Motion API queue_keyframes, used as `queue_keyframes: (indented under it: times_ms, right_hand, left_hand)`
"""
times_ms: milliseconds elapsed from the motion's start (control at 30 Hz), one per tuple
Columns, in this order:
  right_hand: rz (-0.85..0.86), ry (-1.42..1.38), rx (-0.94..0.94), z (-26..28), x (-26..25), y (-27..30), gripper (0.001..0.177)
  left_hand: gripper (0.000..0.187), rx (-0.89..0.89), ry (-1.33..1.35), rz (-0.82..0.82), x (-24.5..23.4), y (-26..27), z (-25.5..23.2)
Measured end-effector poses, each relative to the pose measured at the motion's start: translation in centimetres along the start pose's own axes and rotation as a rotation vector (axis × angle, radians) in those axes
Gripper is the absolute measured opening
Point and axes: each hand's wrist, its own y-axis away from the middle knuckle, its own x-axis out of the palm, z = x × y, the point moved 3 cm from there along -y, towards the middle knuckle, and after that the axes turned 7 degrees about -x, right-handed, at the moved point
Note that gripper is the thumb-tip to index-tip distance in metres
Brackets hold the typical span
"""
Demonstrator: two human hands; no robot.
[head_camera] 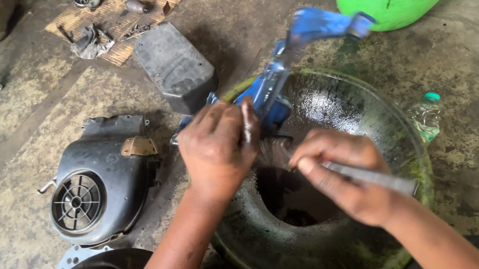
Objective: The person cleans a black plastic cover with a cloth, then picks up a blue mechanical housing. They use a screwdriver to scrape residue from the housing's interior and then scrub it thoroughly with a brush over a green basin. Finally, they wipe the blue housing with a cloth.
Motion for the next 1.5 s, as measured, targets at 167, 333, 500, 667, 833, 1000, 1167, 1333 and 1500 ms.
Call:
queue_keyframes:
  times_ms: [167,333,500,667,833,1000,1167,1333,1500]
  right_hand:
    - [0.156,0.2,-0.128,2.1,0.3,-0.9,0.01]
    - [0.312,0.172,-0.068,1.6,0.6,-0.9,0.01]
    - [0.378,-0.022,0.112,-0.7,-1.9,-0.1,0.006]
    - [0.195,-0.098,0.061,1.2,-4.9,0.4,0.007]
    - [0.215,0.1,-0.035,2.5,-1.9,-0.8,0.008]
    - [0.235,0.296,-0.075,2.6,0.3,-1.9,0.009]
    - [0.22,0.643,-0.234,3.6,2.8,-1.6,0.017]
    - [0.139,0.245,-0.048,2.6,-0.3,-0.2,0.01]
    - [-0.396,-0.175,-0.04,1.0,-5.7,2.2,0.018]
  left_hand:
    - [0.025,0.022,0.102,0.031,0.0,0.1,-1.2]
    - [0.034,-0.054,0.089,0.052,-0.6,0.2,-0.8]
    - [0.031,0.132,0.015,0.147,-0.4,0.4,-0.3]
    - [0.03,0.123,-0.084,0.092,-0.7,-0.2,1.6]
    - [0.026,0.094,-0.087,0.078,0.0,0.1,0.6]
    - [0.028,0.105,-0.076,0.097,-0.1,0.3,0.1]
    - [0.031,-0.038,-0.14,-0.025,0.6,0.3,0.6]
    - [0.044,-0.424,-0.181,-0.096,0.7,1.2,4.9]
    - [0.045,-1.11,0.655,-0.263,1.7,1.8,10.3]
